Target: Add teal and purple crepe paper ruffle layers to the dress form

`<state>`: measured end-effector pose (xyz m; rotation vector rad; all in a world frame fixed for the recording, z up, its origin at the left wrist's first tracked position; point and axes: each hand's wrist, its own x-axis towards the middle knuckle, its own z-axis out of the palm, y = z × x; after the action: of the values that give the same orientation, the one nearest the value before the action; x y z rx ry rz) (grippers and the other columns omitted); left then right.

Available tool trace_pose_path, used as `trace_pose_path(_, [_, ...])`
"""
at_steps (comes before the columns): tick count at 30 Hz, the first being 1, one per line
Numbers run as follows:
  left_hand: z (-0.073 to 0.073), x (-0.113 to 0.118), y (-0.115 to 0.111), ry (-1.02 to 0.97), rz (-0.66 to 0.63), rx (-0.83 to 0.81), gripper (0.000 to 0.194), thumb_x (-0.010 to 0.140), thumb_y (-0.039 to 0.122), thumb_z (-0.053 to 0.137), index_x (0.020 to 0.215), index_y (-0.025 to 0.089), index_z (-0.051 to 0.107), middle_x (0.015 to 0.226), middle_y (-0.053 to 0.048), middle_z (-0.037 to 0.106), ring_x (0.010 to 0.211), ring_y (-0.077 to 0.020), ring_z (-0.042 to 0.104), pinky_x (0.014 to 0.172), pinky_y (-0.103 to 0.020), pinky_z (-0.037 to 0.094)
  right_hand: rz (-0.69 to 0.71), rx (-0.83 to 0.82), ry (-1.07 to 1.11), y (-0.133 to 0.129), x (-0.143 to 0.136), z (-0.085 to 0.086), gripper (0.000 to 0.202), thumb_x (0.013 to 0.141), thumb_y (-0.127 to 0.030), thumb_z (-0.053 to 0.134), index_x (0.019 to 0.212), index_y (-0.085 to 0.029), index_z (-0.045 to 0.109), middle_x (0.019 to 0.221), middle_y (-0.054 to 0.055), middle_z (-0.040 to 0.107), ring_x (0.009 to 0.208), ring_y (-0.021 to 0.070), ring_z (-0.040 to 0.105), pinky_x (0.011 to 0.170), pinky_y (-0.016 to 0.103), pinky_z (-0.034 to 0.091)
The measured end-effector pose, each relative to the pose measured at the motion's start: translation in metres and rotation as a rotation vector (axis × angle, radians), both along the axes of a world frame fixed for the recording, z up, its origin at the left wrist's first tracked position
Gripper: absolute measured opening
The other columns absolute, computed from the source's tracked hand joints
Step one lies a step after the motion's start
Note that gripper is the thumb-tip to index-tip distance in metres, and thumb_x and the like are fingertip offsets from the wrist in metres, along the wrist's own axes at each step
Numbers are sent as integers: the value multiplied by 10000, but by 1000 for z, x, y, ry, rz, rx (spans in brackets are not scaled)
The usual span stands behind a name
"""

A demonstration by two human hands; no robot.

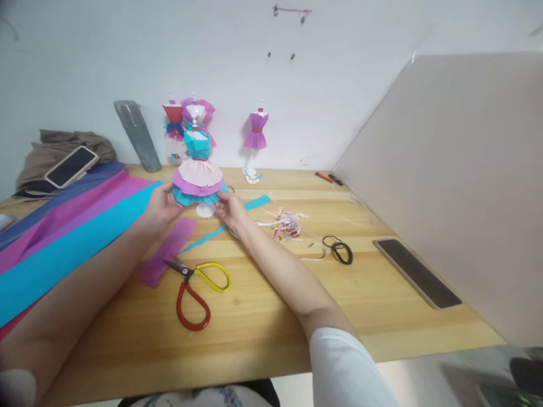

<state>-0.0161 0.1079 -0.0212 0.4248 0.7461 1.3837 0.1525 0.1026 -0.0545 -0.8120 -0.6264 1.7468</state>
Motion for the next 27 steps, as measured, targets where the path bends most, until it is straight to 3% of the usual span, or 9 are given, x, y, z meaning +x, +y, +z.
trace_pose_path(5, [1, 4, -2, -26, 23, -30, 327, 959, 192, 425, 1121, 136, 704, 809, -71, 765, 820, -228, 731, 852, -362, 582, 21, -57, 0, -1, -6, 6, 183, 867, -376, 618, 833, -215, 539, 638, -15, 634, 542, 118, 614, 531, 220, 538])
trace_pose_path(9, [3, 4, -3, -24, 4, -49, 321, 979, 224, 413, 1100, 159, 704, 844, -59, 772, 925, -225, 728, 958, -383, 556, 27, -35, -37, -3, -7, 7, 122, 817, -268, 666, 806, -202, 563, 628, -16, 640, 533, 103, 604, 506, 185, 509])
trace_pose_path(15, [-3, -2, -2, -14, 14, -41, 286, 990, 237, 438, 1080, 179, 703, 852, -46, 770, 959, -230, 712, 959, -414, 550, -80, 92, -158, 2, -3, 2, 145, 737, -162, 649, 672, -195, 524, 502, -71, 528, 418, 59, 465, 359, 133, 326])
trace_pose_path(19, [-15, -6, 2, -29, 44, -49, 437, 1032, 355, 286, 1162, 220, 681, 1004, -78, 770, 978, -261, 705, 856, -448, 577, -62, 190, -272, 6, -9, -4, 167, 615, -28, 613, 685, -180, 611, 573, -51, 617, 505, 80, 559, 453, 151, 454])
trace_pose_path(23, [-29, -7, 7, -25, 39, -79, 403, 1012, 243, 316, 1239, 226, 649, 991, -72, 770, 864, -220, 708, 769, -377, 587, -13, 252, -388, 9, -21, -14, 198, 561, 5, 645, 616, -181, 603, 549, -51, 625, 513, 99, 565, 489, 181, 488])
trace_pose_path(27, [-38, -3, 8, -25, -15, -98, 361, 979, 196, 378, 1196, 212, 667, 902, -78, 766, 764, -225, 701, 721, -373, 588, 33, 311, -500, 10, -26, -22, 182, 578, 2, 643, 584, -179, 619, 531, -33, 629, 507, 115, 561, 517, 212, 492])
